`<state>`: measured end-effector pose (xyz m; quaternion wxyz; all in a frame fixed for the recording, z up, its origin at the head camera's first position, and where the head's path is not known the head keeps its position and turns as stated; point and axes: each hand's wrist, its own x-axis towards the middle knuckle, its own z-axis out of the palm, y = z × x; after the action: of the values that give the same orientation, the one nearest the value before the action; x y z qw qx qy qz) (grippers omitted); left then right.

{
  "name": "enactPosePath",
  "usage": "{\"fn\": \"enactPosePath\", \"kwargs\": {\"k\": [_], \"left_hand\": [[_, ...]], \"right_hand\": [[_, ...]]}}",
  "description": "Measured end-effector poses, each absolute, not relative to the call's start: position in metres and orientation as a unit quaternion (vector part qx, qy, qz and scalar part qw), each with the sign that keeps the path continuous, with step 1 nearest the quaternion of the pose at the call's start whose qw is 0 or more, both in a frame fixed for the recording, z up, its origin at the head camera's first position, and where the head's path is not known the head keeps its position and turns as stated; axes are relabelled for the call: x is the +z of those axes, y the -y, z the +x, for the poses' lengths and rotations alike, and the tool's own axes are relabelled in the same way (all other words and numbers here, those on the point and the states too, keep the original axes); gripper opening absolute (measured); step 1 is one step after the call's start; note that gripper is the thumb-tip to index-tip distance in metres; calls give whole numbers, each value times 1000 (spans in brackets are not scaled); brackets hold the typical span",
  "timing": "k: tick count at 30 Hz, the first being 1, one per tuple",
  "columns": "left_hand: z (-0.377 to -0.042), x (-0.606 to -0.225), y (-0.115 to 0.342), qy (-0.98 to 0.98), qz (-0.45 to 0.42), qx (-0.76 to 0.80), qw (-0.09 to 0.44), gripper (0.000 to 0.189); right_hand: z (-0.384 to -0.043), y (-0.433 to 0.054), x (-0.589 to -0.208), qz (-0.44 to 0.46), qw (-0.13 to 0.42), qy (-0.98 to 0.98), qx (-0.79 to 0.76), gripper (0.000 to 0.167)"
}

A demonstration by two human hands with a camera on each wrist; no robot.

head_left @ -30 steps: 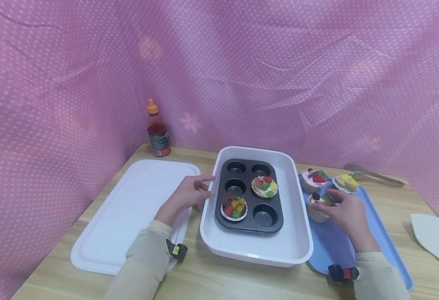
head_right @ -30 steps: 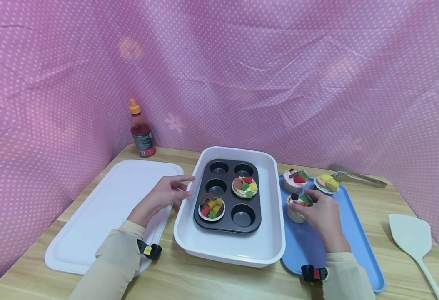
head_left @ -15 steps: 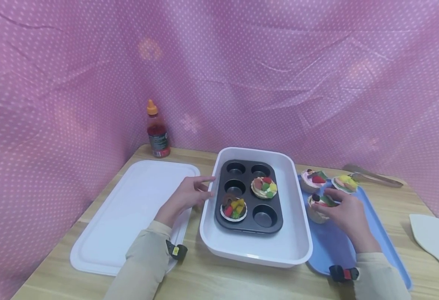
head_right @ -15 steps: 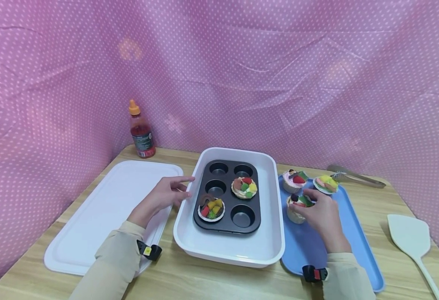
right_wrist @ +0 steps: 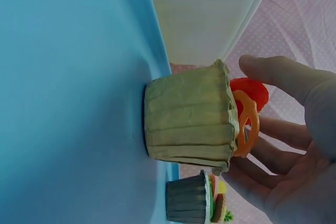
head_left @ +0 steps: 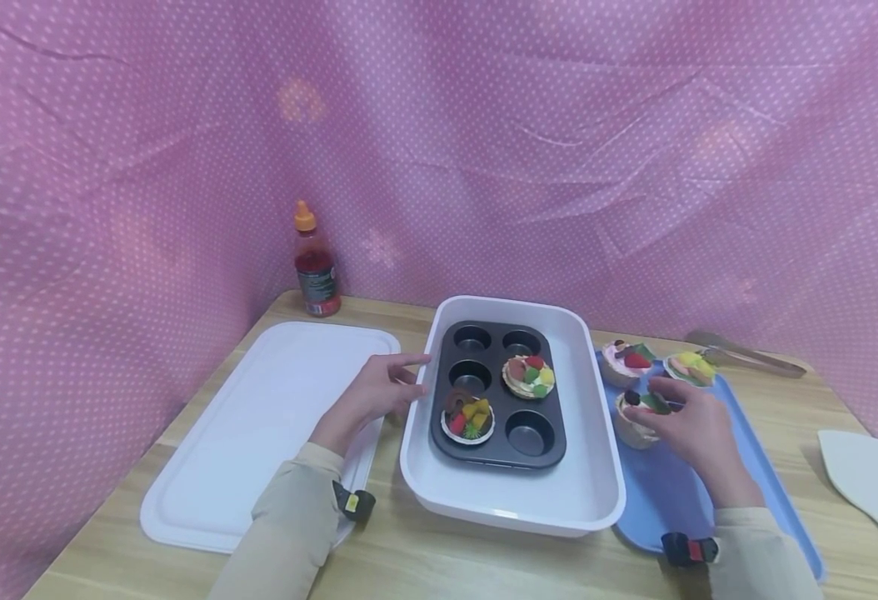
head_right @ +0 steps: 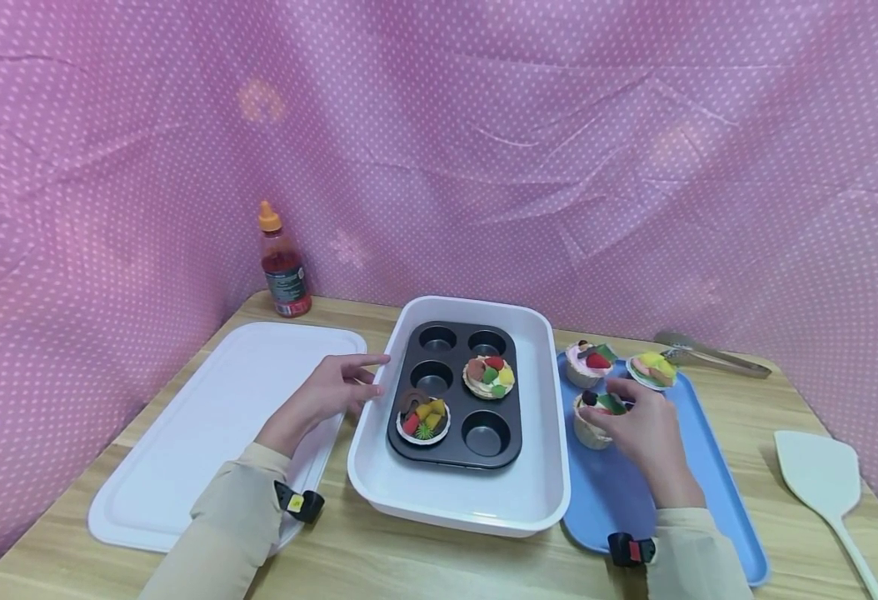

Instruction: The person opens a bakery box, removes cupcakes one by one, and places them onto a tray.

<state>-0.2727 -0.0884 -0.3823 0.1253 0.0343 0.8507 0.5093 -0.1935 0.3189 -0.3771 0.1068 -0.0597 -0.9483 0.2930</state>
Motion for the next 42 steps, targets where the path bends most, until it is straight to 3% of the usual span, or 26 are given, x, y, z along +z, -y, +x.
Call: {"fn": "enactPosePath", "kwargs": {"k": [15,23,30,42], "left_hand": [[-275,-388,89,-835,55,536,112,51],[-275,-387,89,-840,44,528,117,51],[-275,-384,90,-839,48,530,117,51],[-275,-386,90,-834,50,537,121,50]], "right_hand": [[-190,-320,-352,-70,133,930,335,64],[-198,-298,-314,-38,165,926,337,67],[-210,-258,-290,-11,144,908,392,67],[-237,-208,-309,-37,78,891,447,61]]}}
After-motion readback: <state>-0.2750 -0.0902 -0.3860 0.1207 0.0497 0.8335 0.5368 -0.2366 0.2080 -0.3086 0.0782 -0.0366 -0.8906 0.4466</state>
